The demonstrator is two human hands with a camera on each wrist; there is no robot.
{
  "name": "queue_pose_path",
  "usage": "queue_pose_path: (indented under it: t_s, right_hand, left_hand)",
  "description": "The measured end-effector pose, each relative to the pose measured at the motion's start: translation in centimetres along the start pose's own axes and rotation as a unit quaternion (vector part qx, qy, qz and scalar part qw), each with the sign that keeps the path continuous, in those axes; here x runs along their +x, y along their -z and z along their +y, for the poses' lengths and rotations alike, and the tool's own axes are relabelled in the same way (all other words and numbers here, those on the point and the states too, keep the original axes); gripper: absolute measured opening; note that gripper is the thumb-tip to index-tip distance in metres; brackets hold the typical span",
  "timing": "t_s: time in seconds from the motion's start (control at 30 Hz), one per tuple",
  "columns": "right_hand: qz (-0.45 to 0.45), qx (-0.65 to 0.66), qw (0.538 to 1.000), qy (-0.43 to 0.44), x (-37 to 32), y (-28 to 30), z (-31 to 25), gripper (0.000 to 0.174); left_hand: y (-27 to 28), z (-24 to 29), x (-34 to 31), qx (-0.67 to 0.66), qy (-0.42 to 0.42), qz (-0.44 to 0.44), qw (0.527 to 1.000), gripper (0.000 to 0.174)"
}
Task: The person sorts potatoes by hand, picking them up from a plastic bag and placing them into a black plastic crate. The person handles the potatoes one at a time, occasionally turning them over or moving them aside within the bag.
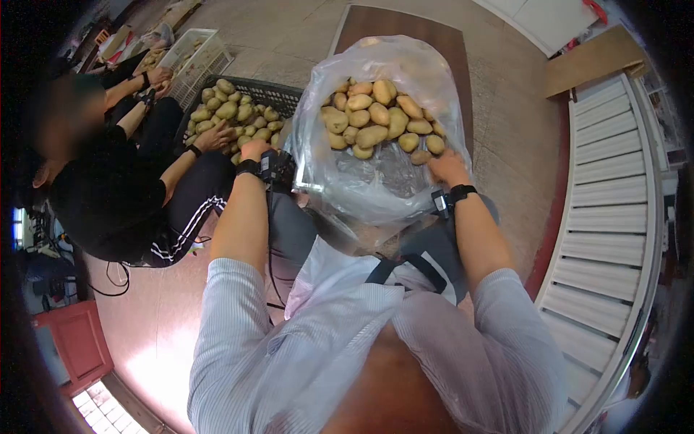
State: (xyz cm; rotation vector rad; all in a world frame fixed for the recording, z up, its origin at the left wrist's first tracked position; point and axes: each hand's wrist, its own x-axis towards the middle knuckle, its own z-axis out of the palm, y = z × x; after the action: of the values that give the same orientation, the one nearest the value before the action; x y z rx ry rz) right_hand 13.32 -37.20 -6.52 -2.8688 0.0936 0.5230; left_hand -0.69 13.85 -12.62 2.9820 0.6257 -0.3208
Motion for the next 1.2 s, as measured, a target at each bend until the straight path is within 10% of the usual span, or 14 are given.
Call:
queue_pose_path:
  t_s: [0.87,1.2]
  right_hand:
    - [-0.003,-0.228,0.963,0.141,-4.2,-1.0,-1.3,0.06]
    - [0.039,-0.085,0.97,0.223,-5.0,-1.6,-1.7,0.041]
  left_hand:
    - [1.1,1.5,0.6,0.036,-0.044,0.003,0.998,0.045]
    - [1.3,2.4,1.0,0.048,-0.06,0.011,0.997,0.031]
